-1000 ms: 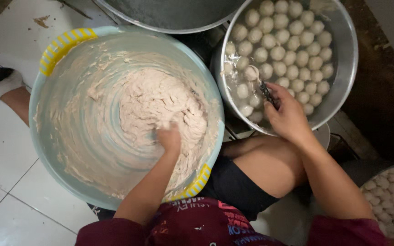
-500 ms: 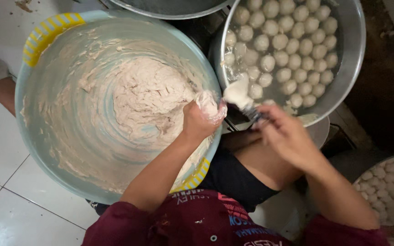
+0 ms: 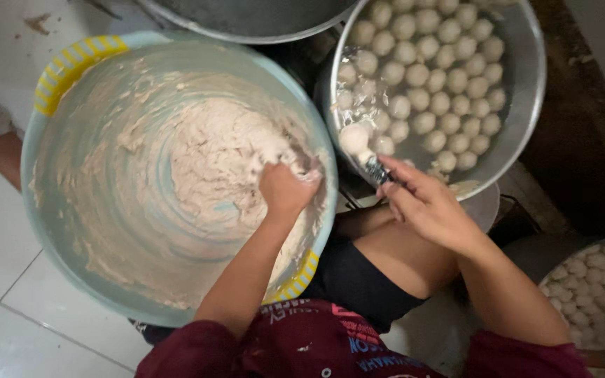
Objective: The person sits on the floor beside a large basin of paste and a tray of water. They repeatedly grab a handful of paste, squeeze a ball through a scoop in the other hand, and drop the formed ball into the water tray, adding to the many balls already floating there.
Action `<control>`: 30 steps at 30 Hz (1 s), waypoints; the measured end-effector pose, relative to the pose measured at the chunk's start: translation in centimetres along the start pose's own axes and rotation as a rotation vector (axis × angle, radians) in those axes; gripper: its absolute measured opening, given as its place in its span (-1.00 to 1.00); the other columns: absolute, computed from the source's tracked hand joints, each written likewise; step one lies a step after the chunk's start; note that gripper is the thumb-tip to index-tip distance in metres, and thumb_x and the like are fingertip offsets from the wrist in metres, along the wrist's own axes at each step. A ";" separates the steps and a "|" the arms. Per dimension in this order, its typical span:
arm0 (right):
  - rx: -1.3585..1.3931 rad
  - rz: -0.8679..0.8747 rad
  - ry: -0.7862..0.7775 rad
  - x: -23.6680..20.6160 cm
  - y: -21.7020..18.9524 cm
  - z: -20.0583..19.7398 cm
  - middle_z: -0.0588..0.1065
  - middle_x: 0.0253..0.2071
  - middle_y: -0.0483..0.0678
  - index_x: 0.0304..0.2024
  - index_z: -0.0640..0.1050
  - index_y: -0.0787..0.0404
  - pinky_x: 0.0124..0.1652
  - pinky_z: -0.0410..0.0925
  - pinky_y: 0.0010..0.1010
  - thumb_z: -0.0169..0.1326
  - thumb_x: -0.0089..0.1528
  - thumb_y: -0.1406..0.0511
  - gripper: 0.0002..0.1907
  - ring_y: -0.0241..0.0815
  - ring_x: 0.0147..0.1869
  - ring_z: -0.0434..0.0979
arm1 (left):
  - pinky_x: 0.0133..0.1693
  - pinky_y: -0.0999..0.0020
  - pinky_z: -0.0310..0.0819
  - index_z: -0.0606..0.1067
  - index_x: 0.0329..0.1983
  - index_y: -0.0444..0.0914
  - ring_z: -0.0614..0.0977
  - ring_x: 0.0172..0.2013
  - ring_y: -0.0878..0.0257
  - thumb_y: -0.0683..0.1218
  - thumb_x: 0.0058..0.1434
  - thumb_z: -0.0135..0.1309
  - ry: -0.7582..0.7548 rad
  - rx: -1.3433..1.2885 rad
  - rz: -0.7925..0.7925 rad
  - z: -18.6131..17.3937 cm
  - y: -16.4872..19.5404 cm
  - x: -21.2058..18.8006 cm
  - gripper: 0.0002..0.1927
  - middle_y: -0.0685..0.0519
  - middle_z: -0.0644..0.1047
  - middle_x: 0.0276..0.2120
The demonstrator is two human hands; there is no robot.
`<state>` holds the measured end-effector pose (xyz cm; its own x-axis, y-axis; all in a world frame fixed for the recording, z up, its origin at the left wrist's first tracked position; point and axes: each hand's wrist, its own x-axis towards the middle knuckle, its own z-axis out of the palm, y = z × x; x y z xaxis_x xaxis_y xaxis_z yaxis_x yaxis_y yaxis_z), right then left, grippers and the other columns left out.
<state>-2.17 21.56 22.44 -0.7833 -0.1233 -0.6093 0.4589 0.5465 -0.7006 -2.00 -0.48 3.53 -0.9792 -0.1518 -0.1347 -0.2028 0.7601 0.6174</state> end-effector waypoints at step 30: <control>0.319 0.048 -0.287 -0.5 0.7 1.8 0.50 -0.28 -0.14 0.39 0.31 0.22 -0.56 0.21 -0.61 -0.09 0.36 0.36 -0.48 -0.46 -0.50 0.32 | -0.22 0.02 0.51 0.57 -0.45 -0.34 0.62 -0.28 -0.12 0.08 -0.25 0.45 -0.312 0.030 0.100 -4.3 1.2 2.9 -0.53 -0.23 0.54 -0.40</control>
<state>-0.67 20.49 21.53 -0.6305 -0.3539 -0.6909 0.6338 0.2792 -0.7214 -5.11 -2.72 7.22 -0.9434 0.1214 -0.3085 -0.1012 0.7806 0.6168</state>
